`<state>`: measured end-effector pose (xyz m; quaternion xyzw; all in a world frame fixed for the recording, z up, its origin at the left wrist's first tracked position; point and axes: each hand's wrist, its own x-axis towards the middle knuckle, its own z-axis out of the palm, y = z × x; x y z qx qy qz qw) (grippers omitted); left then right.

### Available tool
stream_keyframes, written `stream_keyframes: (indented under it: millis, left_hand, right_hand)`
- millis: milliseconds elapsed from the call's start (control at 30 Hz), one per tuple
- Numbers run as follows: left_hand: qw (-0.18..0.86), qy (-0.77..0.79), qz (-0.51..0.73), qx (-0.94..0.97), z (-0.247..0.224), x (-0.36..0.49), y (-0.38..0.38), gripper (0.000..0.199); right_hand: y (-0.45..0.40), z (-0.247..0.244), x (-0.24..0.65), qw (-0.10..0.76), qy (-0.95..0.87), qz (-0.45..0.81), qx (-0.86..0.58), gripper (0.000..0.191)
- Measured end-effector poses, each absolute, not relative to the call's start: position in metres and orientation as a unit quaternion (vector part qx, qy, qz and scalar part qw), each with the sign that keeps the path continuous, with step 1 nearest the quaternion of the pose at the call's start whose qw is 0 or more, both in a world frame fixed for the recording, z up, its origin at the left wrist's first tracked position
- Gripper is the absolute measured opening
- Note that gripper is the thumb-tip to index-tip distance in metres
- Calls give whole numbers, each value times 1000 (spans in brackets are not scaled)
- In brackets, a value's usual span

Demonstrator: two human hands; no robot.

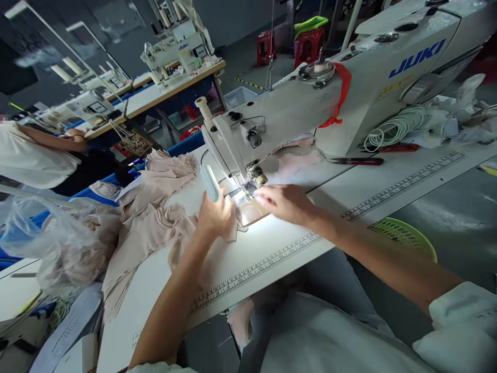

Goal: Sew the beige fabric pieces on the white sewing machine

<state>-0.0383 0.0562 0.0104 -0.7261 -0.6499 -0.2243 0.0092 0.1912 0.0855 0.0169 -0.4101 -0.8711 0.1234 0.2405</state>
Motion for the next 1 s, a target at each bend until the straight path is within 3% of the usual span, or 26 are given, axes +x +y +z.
stream_keyframes:
  millis: [100,200,300,400,500,567,633,733,800,867,1000]
  left_hand:
    - [-16,-732,-145,-665,27,-55,54,24]
    - [-99,-751,-93,-646,36,-63,43,19]
    - [-221,-718,-105,-651,39,-70,18,28]
    - [-306,-708,-134,-622,43,-81,-24,38]
    - [-373,-726,-156,-557,51,-92,-83,45]
    - [-416,-736,-144,-514,59,-99,-129,49]
    - [-461,-740,-122,-475,64,-103,-172,52]
    - [-503,-737,-99,-441,55,-107,-220,55]
    - [-511,-735,-88,-437,31,-107,-233,57]
    - [-514,-728,-83,-446,-5,-104,-232,57]
    - [-514,-700,-87,-488,-84,-91,-208,57]
  right_hand:
    - [48,15,173,226,-941,71,-240,31]
    - [14,5,157,209,-968,45,-131,74]
    - [-7,-7,154,203,-971,45,-116,90]
    - [-19,-13,164,210,-969,7,-128,74]
    - [-35,-17,178,249,-964,5,-98,14]
    - [-50,-19,191,270,-958,81,-59,19]
    - [-65,-23,205,259,-935,236,-50,21]
    - [-83,-44,225,173,-819,539,-92,24]
    - [-89,-70,233,126,-711,672,-166,35]
    - [-89,-102,237,152,-631,707,-280,46]
    - [-75,-161,237,215,-574,639,-464,53]
